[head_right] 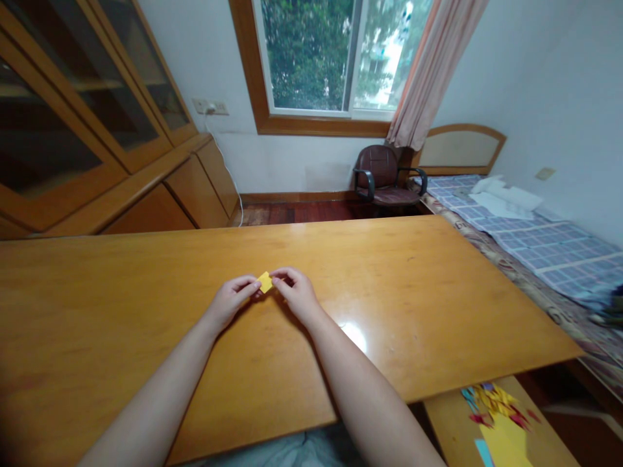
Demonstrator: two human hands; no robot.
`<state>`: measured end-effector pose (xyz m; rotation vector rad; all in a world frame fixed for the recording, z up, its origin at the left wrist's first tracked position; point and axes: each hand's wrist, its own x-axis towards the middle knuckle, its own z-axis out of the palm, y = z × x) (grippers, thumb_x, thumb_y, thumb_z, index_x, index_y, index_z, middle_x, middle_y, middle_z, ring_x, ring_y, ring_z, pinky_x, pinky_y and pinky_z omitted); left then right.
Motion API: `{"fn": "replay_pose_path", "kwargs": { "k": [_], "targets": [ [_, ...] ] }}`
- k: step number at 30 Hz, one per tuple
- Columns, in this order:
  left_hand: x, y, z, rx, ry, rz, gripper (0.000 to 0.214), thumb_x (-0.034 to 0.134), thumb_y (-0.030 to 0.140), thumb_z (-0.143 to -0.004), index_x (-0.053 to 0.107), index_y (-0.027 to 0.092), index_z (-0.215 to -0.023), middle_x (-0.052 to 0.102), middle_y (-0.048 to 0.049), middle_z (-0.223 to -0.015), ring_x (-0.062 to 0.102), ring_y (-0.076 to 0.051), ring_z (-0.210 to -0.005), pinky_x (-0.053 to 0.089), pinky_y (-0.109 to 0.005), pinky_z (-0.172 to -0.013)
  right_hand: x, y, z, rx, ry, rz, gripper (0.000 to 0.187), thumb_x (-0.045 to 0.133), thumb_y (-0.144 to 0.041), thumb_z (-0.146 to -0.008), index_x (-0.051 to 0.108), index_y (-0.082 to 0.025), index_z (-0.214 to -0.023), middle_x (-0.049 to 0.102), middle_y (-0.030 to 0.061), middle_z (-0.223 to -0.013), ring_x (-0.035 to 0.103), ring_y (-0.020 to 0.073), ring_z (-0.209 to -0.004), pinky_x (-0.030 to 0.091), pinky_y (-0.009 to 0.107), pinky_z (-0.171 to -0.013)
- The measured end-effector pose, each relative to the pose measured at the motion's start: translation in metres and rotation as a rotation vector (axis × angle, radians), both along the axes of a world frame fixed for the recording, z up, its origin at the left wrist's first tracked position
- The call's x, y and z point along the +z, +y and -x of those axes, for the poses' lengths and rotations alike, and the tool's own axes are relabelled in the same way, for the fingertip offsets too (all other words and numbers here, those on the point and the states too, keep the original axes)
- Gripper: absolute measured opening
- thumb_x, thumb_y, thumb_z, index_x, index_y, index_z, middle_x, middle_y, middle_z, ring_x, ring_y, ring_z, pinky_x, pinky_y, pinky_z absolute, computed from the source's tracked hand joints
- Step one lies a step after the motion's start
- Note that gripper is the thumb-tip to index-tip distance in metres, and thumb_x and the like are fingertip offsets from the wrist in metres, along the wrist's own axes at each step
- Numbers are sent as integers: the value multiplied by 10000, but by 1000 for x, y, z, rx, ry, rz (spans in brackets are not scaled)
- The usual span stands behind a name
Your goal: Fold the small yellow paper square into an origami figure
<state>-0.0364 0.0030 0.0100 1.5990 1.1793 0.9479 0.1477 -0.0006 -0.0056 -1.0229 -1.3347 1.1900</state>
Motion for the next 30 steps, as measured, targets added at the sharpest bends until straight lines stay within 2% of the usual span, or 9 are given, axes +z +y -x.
{"fn": "replay_pose_path", "kwargs": {
  "k": [10,23,30],
  "targets": [
    [4,0,-2,79,-22,-19,313,595,463,-799,624,168,-698,586,-2,-633,536,-155,-656,423,-259,-658,3,-2,2,43,41,61,197,659,-304,-765,682,-211,-938,630,11,-840,524,117,-649,436,234,-587],
    [0,1,-1,70,-29,-24,307,577,450,-829,626,168,-717,593,3,-639,544,-150,-653,426,-250,-657,1,-1,2,57,31,58,170,653,-289,-776,665,-214,-927,616,2,-817,537,122,-672,445,243,-613],
    [2,1,-2,52,39,-84,293,563,416,-850,631,169,-708,590,0,-671,556,-154,-681,429,-250,-685,9,-1,1,-8,-67,-83,106,665,-233,-755,676,-213,-859,595,15,-902,573,134,-756,459,283,-729]
  ]
}}
